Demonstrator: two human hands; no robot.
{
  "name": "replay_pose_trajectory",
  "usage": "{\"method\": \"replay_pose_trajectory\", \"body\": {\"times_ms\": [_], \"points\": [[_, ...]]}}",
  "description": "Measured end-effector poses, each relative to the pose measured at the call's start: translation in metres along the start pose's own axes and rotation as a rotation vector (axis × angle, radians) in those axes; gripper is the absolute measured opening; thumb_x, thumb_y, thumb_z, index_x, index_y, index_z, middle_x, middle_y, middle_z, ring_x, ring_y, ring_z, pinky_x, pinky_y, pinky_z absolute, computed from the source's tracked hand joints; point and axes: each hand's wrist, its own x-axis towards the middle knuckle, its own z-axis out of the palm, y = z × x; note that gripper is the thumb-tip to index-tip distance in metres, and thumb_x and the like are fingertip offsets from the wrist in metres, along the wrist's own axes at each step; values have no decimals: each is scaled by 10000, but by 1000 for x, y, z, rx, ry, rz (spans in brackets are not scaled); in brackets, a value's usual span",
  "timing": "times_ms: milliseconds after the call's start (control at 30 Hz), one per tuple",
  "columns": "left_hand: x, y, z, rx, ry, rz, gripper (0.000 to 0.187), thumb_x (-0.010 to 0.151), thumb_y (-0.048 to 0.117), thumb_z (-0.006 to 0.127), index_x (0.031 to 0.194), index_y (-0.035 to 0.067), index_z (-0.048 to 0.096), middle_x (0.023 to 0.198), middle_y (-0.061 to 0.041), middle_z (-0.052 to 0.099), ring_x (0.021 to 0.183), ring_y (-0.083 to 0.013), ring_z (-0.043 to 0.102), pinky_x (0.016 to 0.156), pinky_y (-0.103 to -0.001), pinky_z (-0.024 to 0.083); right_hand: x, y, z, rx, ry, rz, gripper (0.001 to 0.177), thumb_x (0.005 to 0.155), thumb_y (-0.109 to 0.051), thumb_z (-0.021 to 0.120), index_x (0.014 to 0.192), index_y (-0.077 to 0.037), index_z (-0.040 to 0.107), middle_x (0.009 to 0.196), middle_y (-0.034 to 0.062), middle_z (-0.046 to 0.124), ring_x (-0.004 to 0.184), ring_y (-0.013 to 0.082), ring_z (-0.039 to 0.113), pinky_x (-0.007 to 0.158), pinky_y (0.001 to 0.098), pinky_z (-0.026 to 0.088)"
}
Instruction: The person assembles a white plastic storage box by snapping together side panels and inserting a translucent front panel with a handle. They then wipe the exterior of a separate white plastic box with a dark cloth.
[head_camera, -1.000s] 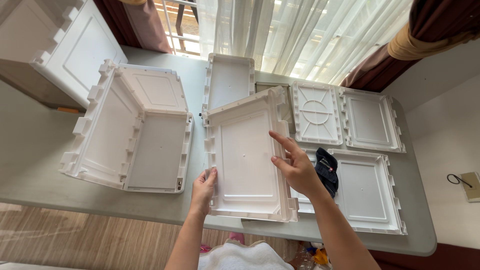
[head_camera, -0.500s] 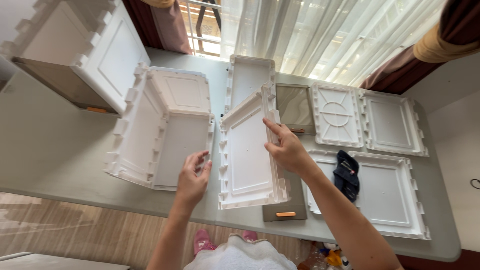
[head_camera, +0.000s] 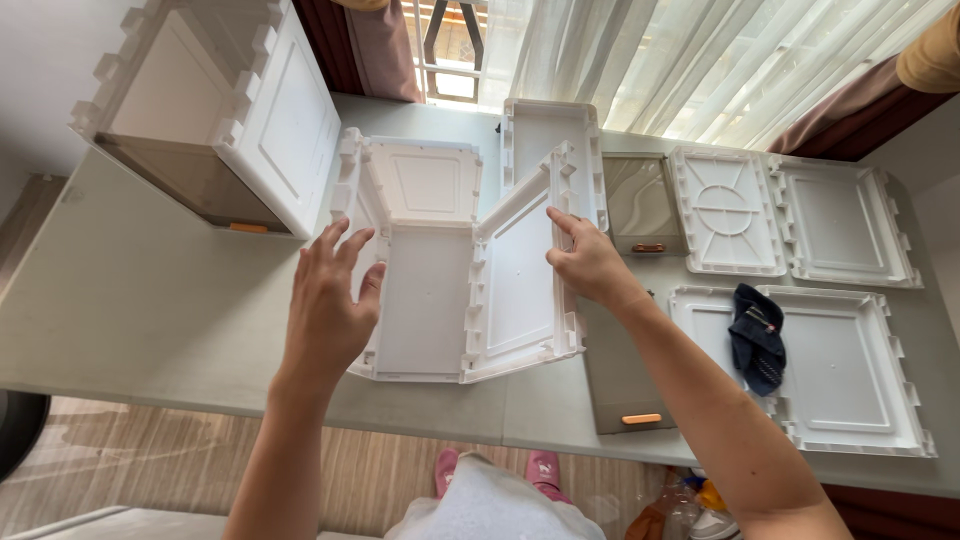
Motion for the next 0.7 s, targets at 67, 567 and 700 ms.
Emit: {"method": "replay_pose_trajectory", "body": {"times_ms": [67, 567, 700], "points": [[6, -15, 9, 50, -25, 11, 492, 959, 212, 630, 1420, 55, 557, 1524, -201, 463, 1433, -362, 386, 1187, -521, 282, 3, -5, 5, -39, 45, -56, 713, 807, -119, 594, 1511, -85, 486, 1319, 217, 593, 1023, 268, 658, 1018, 362, 482], [2, -41, 39, 187, -99, -39, 603, 984, 230, 581, 1477, -83, 429, 1579, -249, 374, 1496, -348, 311, 1185, -385, 335, -3, -71, 24, -272, -60, 72, 719, 836, -124, 589, 1537, -109, 432, 1308, 200, 579, 1194, 337, 597, 1056, 410, 484], [2, -37, 37, 196, -106, -48, 581, 977, 216, 591, 1455, -85, 454, 1565, -252, 384, 1485, -348, 316, 1135, -390, 402, -4, -84, 32, -295, -77, 95, 712, 845, -123, 602, 1535, -110, 426, 1308, 200, 570, 1211, 339, 588, 1054, 407, 485]]}}
